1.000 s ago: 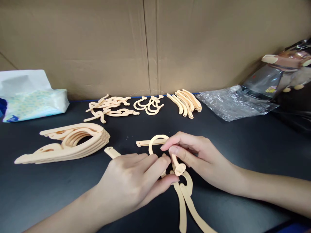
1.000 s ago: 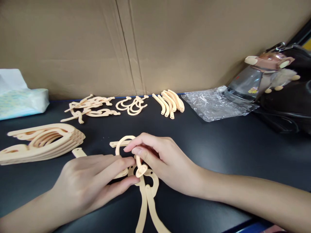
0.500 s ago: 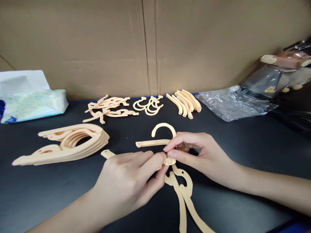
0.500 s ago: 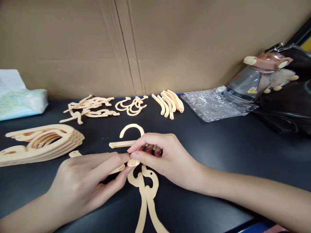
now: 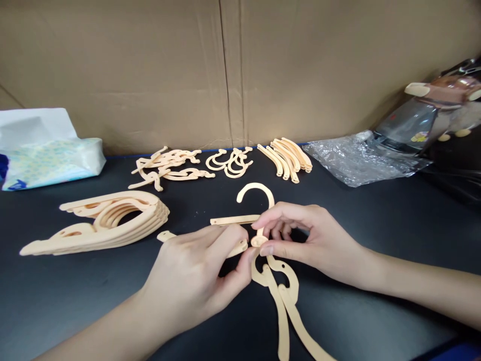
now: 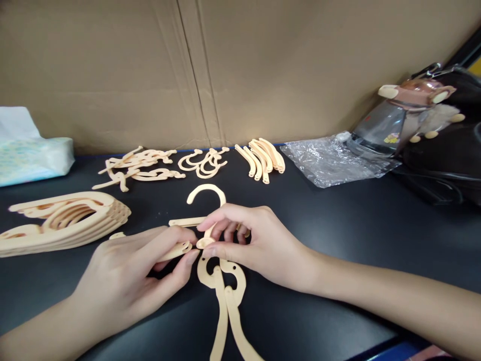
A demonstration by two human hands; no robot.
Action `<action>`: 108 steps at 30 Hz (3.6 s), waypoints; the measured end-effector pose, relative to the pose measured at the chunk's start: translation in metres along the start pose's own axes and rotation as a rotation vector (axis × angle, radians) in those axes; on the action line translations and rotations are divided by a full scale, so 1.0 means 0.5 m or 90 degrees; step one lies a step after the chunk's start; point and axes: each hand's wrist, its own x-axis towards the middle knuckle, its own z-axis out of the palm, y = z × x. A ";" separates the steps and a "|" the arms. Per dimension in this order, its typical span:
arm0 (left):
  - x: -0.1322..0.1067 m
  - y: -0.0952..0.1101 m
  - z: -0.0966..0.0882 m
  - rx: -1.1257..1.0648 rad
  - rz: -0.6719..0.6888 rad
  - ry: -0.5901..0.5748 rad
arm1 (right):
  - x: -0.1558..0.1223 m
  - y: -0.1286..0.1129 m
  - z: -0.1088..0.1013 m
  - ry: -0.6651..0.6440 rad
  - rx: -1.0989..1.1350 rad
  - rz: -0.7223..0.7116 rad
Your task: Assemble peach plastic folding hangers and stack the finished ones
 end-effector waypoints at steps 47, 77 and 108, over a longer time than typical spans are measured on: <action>0.003 -0.002 0.011 0.120 0.071 -0.077 | 0.006 0.001 -0.003 0.019 0.028 0.043; 0.003 0.000 0.004 0.017 0.035 -0.066 | -0.004 0.007 -0.004 -0.019 -0.182 -0.113; 0.000 -0.015 0.004 0.120 -0.057 -0.014 | 0.007 -0.013 -0.051 0.017 -0.726 -0.294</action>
